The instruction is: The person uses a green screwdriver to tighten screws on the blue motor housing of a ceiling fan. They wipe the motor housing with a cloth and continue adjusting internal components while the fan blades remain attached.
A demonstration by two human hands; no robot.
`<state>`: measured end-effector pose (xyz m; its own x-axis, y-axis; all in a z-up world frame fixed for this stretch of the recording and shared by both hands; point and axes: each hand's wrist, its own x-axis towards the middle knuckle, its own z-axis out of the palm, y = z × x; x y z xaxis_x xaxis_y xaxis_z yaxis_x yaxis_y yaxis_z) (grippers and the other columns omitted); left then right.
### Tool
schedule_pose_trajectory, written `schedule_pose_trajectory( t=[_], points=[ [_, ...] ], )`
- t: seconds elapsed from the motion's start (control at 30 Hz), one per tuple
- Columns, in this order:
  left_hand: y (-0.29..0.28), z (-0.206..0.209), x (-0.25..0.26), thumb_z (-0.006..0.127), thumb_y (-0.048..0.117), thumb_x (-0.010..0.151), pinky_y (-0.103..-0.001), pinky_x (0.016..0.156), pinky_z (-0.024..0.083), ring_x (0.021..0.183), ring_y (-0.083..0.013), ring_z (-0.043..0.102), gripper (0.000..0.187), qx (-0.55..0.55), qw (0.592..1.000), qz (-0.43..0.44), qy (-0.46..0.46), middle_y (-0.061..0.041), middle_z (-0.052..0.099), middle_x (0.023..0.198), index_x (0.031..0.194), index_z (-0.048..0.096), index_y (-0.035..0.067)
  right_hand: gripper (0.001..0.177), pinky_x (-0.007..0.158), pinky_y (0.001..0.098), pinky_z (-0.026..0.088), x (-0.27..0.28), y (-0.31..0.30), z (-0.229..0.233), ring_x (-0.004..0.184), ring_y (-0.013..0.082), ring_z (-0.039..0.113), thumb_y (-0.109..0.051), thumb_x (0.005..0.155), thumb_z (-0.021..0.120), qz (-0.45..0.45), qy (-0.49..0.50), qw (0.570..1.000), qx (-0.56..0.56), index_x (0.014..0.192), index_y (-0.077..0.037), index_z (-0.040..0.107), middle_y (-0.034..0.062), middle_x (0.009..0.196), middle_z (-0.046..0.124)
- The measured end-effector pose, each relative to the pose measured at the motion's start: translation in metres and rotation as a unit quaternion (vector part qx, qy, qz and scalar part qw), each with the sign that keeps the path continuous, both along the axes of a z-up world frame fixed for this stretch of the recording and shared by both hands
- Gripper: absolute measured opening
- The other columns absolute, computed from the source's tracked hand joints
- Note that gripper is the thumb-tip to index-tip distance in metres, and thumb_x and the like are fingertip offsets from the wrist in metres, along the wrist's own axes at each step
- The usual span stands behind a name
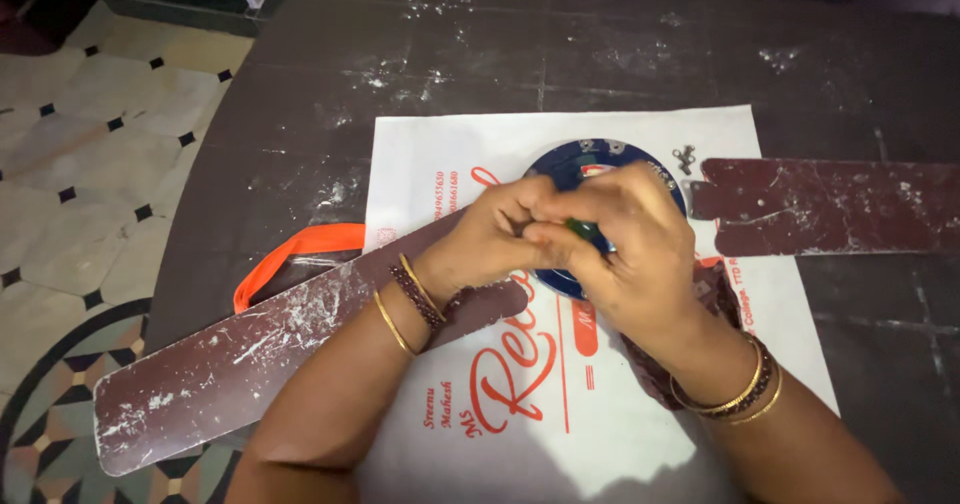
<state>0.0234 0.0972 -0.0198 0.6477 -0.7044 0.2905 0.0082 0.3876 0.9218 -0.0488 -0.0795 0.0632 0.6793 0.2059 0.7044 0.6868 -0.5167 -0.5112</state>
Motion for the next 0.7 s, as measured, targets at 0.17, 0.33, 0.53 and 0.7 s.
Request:
schedule_pose_trajectory(
  t=[0.17,0.33,0.53,0.7],
  points=[
    [-0.009,-0.004,0.001,0.076,-0.004,0.094,-0.023,0.080,0.049,0.090,-0.0015,0.056,0.027,-0.040,0.999,-0.026,-0.011,0.007,0.059,0.089,0.098,0.054,0.011,0.013,0.071,0.0243,0.050,0.005,-0.001,-0.004,0.082,0.0104,0.062,-0.009,0.100,0.075,0.078,0.063,0.993,0.064,0.112,-0.005,0.070,0.0032,0.093,0.070],
    [-0.007,-0.003,0.005,0.075,-0.004,0.090,-0.024,0.085,0.054,0.094,-0.0044,0.063,0.022,-0.023,1.000,0.000,0.005,0.003,0.066,0.095,0.097,0.057,0.008,0.022,0.081,0.0243,0.049,-0.008,0.001,0.006,0.091,0.0130,0.057,-0.022,0.110,0.055,0.150,0.104,0.975,0.127,0.114,0.000,0.061,0.0069,0.104,0.057],
    [-0.008,-0.007,0.011,0.079,-0.006,0.093,-0.027,0.095,0.055,0.096,-0.0071,0.066,0.025,-0.079,0.996,-0.022,-0.027,0.000,0.068,0.097,0.103,0.059,0.006,0.043,0.062,0.0251,0.039,0.011,0.012,0.005,0.069,0.0109,0.047,-0.034,0.114,0.049,0.248,0.237,0.891,0.298,0.084,-0.002,0.050,0.0042,0.077,0.051],
    [0.001,0.000,0.015,0.076,-0.002,0.091,-0.030,0.093,0.058,0.097,-0.0121,0.072,0.026,-0.052,0.998,-0.025,0.033,-0.005,0.075,0.104,0.114,0.064,0.004,0.051,0.058,0.0283,0.038,0.035,0.015,0.005,0.061,0.0123,0.044,-0.032,0.114,0.048,0.295,0.255,0.875,0.287,0.073,-0.003,0.047,0.0048,0.068,0.048]
  ],
)
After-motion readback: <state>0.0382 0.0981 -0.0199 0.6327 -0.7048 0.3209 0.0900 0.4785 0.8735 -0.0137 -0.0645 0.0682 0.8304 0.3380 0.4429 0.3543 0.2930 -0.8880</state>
